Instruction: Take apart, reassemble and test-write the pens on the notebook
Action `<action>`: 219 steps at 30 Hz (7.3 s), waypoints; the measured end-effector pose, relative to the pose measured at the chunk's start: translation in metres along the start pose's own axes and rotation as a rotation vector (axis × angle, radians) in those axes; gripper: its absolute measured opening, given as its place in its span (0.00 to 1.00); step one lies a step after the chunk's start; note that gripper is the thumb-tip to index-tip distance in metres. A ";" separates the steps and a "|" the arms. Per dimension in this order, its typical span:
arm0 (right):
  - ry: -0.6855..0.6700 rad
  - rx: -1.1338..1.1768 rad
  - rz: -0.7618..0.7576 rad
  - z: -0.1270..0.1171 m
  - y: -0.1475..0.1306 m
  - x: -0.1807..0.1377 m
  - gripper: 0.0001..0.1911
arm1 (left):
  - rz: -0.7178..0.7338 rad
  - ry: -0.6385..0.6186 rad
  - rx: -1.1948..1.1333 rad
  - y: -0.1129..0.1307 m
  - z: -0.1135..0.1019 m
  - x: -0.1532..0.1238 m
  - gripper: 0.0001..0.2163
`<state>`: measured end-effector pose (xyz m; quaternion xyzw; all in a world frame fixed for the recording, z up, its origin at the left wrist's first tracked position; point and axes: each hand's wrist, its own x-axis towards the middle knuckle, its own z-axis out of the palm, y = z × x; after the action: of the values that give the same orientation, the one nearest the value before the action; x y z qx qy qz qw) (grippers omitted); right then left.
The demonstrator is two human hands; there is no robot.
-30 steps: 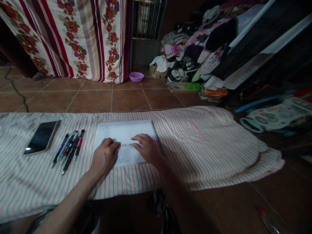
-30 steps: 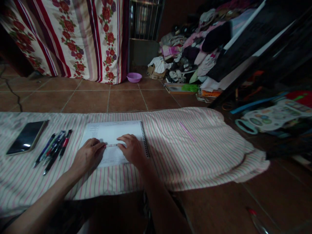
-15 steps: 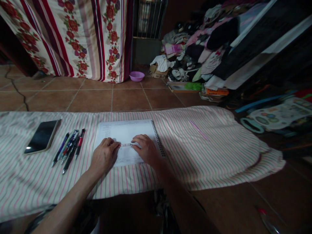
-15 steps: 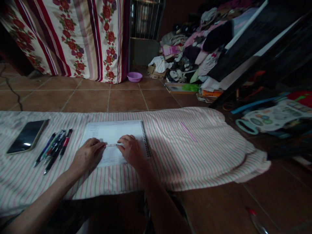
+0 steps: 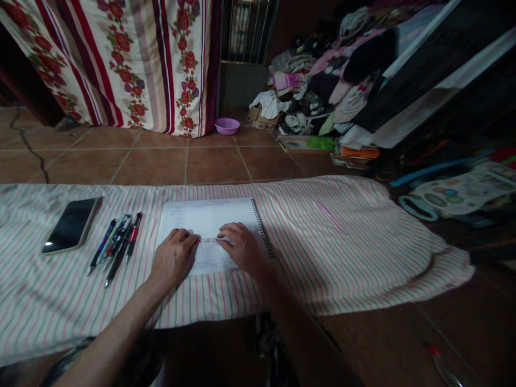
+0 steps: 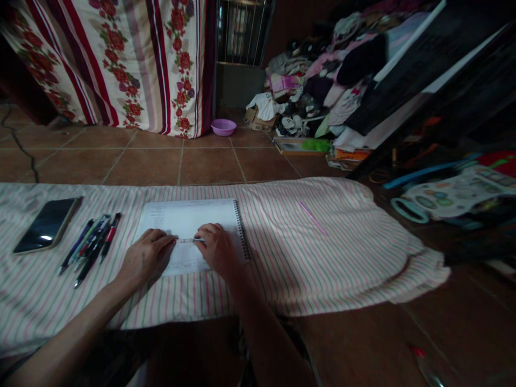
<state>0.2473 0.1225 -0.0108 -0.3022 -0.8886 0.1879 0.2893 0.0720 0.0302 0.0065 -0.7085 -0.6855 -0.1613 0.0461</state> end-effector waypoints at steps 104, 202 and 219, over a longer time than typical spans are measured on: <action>0.090 0.097 0.028 0.010 -0.003 0.007 0.04 | -1.135 0.132 -1.941 0.041 0.001 0.021 0.09; -0.078 -0.111 0.279 -0.027 0.013 -0.009 0.07 | -1.199 0.247 -1.909 0.026 -0.009 0.021 0.10; -0.121 -0.100 0.280 -0.032 0.012 -0.011 0.07 | -1.180 0.242 -1.904 0.025 -0.006 0.020 0.10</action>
<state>0.2791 0.1293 0.0032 -0.4251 -0.8619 0.1998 0.1908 0.0955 0.0462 0.0217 0.0002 -0.5023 -0.6827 -0.5307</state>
